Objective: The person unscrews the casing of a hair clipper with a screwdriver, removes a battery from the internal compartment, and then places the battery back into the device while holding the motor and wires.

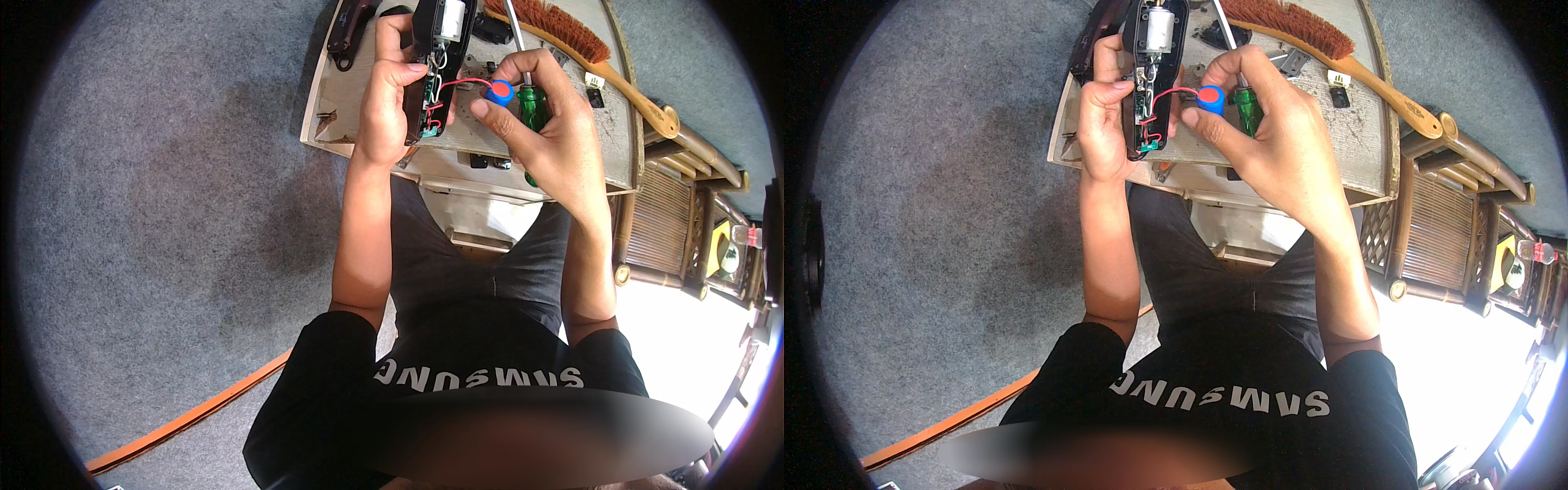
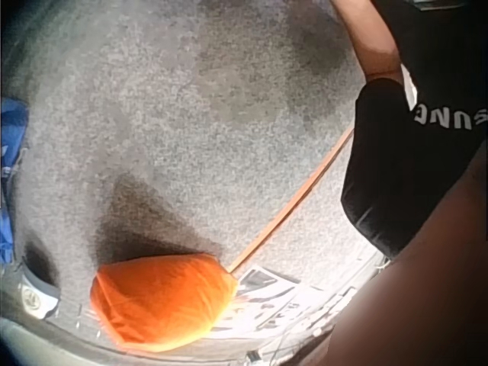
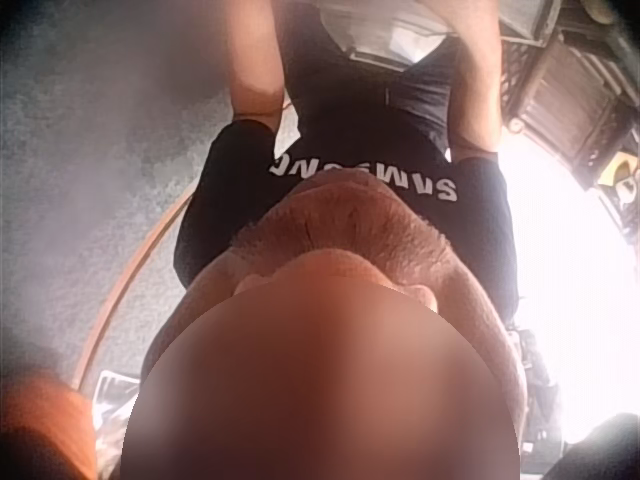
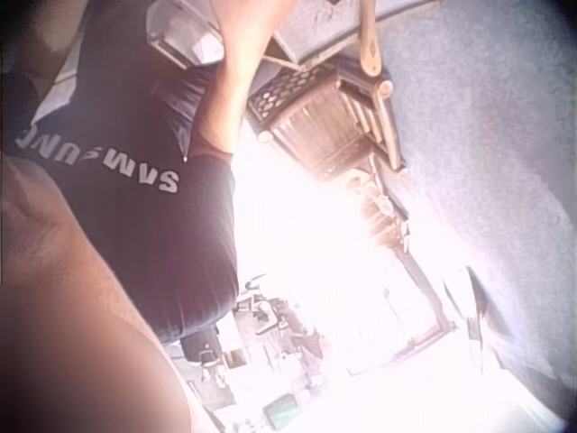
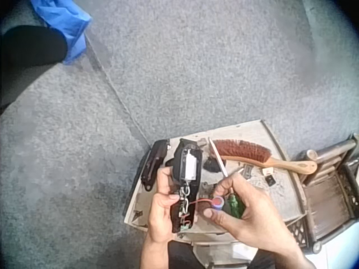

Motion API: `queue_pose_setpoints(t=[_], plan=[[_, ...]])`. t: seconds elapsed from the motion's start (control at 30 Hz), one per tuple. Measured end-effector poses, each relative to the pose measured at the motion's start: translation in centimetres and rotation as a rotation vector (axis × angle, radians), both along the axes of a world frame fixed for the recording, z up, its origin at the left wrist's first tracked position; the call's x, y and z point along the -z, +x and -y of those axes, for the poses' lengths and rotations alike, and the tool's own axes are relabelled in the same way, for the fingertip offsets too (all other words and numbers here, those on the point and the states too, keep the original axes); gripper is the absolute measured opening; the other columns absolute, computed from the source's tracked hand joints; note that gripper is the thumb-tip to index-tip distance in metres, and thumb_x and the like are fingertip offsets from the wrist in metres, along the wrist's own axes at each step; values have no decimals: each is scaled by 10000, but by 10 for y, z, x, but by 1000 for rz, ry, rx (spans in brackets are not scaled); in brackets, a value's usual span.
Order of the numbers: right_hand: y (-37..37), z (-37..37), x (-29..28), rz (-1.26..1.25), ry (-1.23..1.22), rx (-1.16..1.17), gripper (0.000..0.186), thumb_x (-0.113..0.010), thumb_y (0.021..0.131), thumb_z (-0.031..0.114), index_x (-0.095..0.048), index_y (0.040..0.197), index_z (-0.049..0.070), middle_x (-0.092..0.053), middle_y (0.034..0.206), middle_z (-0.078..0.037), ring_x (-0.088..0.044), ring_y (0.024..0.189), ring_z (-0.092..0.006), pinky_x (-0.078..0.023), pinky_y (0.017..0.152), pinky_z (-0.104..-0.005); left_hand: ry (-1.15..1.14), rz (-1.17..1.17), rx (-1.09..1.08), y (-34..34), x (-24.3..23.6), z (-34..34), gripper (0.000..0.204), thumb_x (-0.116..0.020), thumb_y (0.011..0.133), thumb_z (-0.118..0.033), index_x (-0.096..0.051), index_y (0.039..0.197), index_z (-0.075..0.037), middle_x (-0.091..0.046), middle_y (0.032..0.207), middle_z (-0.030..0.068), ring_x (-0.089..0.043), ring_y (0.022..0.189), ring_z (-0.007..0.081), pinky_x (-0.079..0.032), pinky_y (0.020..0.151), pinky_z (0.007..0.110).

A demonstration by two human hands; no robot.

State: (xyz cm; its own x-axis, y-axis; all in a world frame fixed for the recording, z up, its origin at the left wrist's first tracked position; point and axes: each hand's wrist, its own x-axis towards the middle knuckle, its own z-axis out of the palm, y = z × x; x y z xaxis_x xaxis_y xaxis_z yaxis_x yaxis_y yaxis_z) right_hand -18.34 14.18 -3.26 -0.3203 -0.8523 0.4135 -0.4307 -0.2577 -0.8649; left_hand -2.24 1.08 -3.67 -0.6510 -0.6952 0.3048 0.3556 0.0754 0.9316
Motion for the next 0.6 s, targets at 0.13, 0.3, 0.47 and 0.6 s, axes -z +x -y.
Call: queue_pose_setpoints(t=[0.13, 0.3, 0.47, 0.6], plan=[[0, 0, 0, 0, 3, 3, 331, -874, 882, 182, -647, 1100, 79, -707, 878, -44, -658, 732, -156, -506, 666, -320, 5, 9, -4, -1, 0, -1, 529, -398, 970, -290, -406, 1454, -77, -699, 1079, 218, -689, 685, 235, -581, 560, 343], [0, 0, -1, 9, 7, -1, 331, -873, 883, 182, -650, 1104, 78, -710, 882, -50, -662, 735, -160, -511, 672, -323, 1, 13, 6, 0, 2, 1, 540, -402, 969, -294, -398, 1468, -88, -701, 1082, 213, -693, 684, 233, -584, 559, 340], [0, 1, 1, -9, -23, 2, 327, -873, 884, 184, -651, 1099, 78, -713, 888, -54, -664, 736, -164, -514, 674, -325, -14, 30, 0, 1, 1, 1, 535, -404, 970, -296, -397, 1466, -94, -709, 1082, 208, -696, 681, 223, -591, 555, 335], [1, -1, -2, 1, 7, 1, 322, -872, 886, 184, -649, 1093, 77, -708, 882, -52, -658, 730, -162, -511, 668, -323, -6, 29, 5, 1, 1, 1, 534, -404, 970, -295, -398, 1463, -90, -710, 1087, 209, -699, 683, 223, -592, 550, 335]])
